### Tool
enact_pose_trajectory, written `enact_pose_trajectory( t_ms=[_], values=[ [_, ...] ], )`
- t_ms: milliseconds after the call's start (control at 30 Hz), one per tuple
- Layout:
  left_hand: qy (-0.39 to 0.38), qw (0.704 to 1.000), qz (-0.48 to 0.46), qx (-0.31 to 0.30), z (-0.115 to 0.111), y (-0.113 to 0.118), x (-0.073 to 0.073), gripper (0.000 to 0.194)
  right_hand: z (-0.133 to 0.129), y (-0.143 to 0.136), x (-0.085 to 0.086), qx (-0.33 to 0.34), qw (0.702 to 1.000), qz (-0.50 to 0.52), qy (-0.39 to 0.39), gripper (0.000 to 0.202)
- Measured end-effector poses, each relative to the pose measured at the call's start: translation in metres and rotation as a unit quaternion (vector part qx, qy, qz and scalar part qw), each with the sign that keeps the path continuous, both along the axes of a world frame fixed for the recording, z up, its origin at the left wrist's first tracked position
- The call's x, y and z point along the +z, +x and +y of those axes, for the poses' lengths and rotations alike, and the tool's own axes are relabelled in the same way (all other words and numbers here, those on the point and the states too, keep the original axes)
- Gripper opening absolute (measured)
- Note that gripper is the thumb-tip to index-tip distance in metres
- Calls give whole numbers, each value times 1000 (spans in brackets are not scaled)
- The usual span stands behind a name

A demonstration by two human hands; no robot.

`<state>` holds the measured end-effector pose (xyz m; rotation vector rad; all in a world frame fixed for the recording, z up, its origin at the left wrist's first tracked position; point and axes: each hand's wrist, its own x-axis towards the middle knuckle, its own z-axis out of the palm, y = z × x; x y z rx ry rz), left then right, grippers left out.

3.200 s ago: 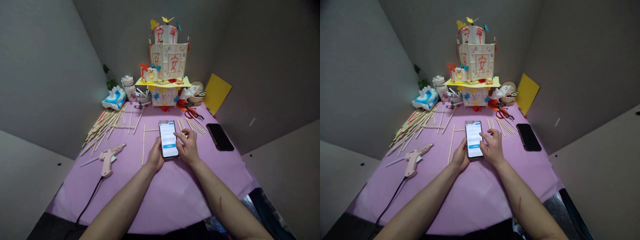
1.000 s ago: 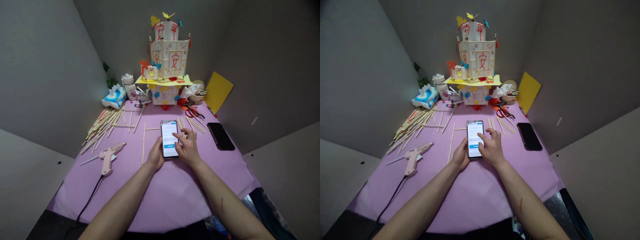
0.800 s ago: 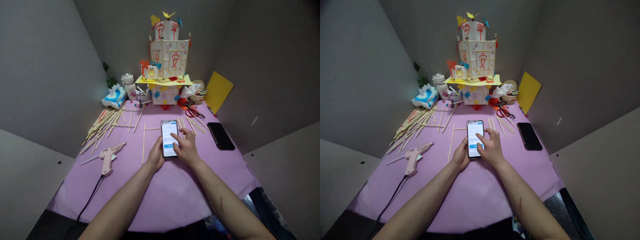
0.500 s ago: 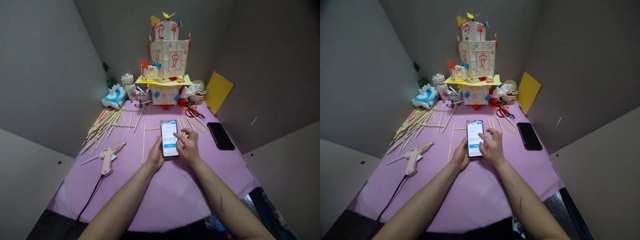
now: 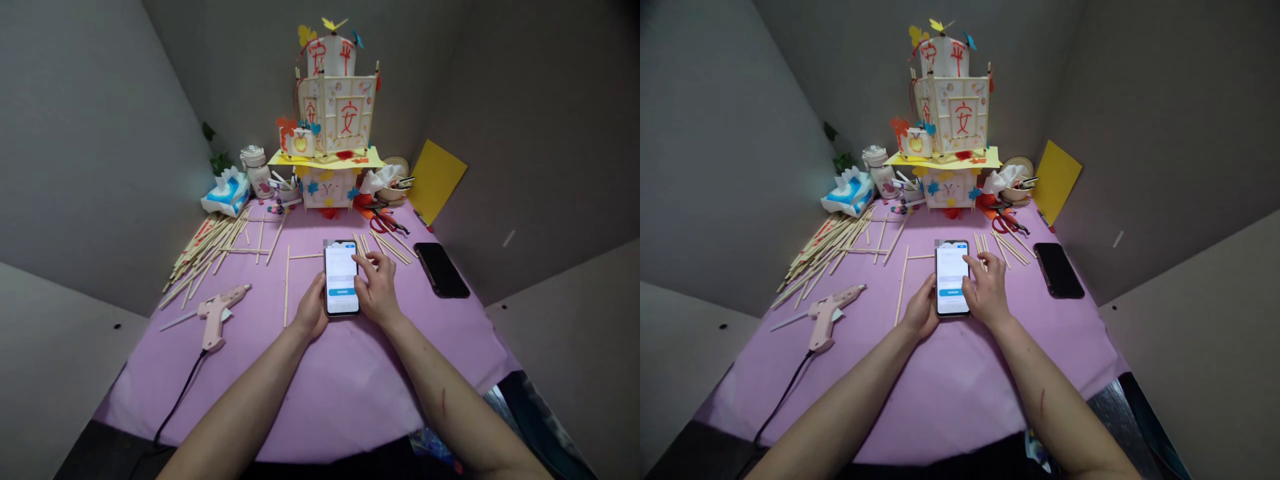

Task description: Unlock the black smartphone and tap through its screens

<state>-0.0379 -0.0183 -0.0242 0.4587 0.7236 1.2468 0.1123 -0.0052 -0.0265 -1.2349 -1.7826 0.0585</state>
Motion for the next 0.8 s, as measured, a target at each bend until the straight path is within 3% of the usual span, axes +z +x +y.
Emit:
enact_pose_trajectory(
  t_ms=[400, 800],
  values=[
    [-25, 1000, 12, -2, -1, -1, 4, 28, -1, 2, 2, 6, 1000, 1, 28, 39],
    [-13, 1000, 9, -9, -1, 0, 1, 30, 3, 0, 0, -11, 1000, -24, 5, 42]
  ],
)
